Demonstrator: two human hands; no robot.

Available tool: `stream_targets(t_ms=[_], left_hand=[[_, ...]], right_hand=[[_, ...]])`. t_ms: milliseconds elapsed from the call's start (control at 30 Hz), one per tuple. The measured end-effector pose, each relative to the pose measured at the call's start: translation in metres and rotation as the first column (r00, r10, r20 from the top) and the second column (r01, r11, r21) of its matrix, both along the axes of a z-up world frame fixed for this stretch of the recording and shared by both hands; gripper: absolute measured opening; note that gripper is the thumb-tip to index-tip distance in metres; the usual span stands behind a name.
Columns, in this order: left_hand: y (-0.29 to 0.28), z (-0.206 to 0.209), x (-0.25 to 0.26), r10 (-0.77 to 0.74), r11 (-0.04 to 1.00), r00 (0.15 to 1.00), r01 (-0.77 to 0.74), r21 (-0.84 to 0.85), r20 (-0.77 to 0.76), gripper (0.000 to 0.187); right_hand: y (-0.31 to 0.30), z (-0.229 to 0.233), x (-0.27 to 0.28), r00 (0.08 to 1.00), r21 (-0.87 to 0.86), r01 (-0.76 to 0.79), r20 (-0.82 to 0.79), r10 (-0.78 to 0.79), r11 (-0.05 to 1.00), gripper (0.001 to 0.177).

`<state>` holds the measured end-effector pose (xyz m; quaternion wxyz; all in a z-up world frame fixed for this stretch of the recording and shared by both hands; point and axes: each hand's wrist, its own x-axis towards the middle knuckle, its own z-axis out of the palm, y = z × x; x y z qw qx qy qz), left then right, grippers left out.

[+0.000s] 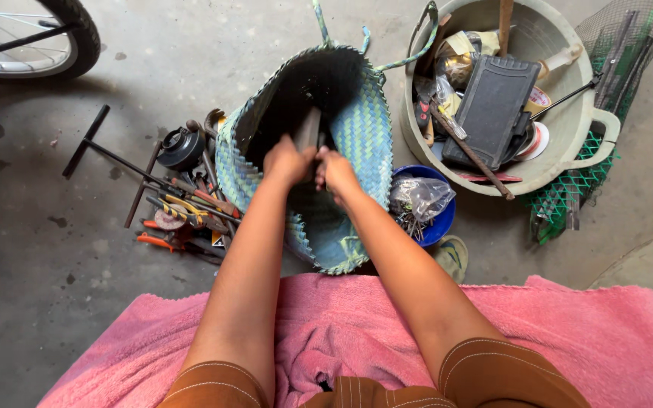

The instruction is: The person sits on a towel and empties a woven bag of tools onto the floor. They remove a trowel, hammer, pliers, wrenches, and other hand tools one by one, placing them in a pile beside the bag. The bag is turned upside down at the end to remove remaining items.

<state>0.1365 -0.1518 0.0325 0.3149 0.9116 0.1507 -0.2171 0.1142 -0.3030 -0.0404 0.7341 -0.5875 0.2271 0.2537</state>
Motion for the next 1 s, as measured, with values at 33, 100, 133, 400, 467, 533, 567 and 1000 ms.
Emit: stream_targets(t_ms=[33,100,133,400,467,533,567,1000], left_hand=[[0.0,0.013,0.0,0.037,0.996,0.999,-0.034,-0.083,0.026,0.071],[0.002,0.038,0.0,0.117,0.962,0.99,-0.095,-0.254,0.073,0.061],[0.002,0.051,0.001,0.156,0.885,0.984,-0.102,-0.455,0.082,0.058],[0.019,0.147,-0.021,0.205,0.214,0.979,-0.032,-0.976,0.013,0.038],[0.026,0.162,-0.027,0.283,0.2,0.958,-0.007,-0.98,0.05,0.039],[0.041,0.173,-0.032,0.35,0.167,0.93,0.055,-0.984,0.112,0.04],[0.05,0.177,-0.035,0.379,0.143,0.913,0.105,-0.984,0.152,0.04],[0.179,0.088,-0.135,0.907,0.17,0.42,-0.399,-0.901,-0.015,0.039]], right_hand=[[0.002,0.012,0.003,0.998,0.024,0.054,0.021,-0.054,0.998,0.031],[0.002,0.041,0.005,0.991,0.1,0.124,0.037,-0.128,0.987,0.029],[0.001,0.059,0.007,0.989,0.154,0.14,0.033,-0.146,0.978,0.028],[0.014,0.187,-0.008,0.946,0.345,0.125,0.241,-0.216,0.93,0.027],[0.022,0.212,-0.014,0.934,0.342,0.108,0.286,-0.213,0.933,0.027],[0.032,0.234,-0.021,0.914,0.386,0.06,0.349,-0.206,0.921,0.026],[0.038,0.243,-0.024,0.903,0.406,0.034,0.38,-0.202,0.913,0.026],[0.152,0.202,-0.075,0.805,0.011,-0.363,0.507,0.308,0.932,0.029]])
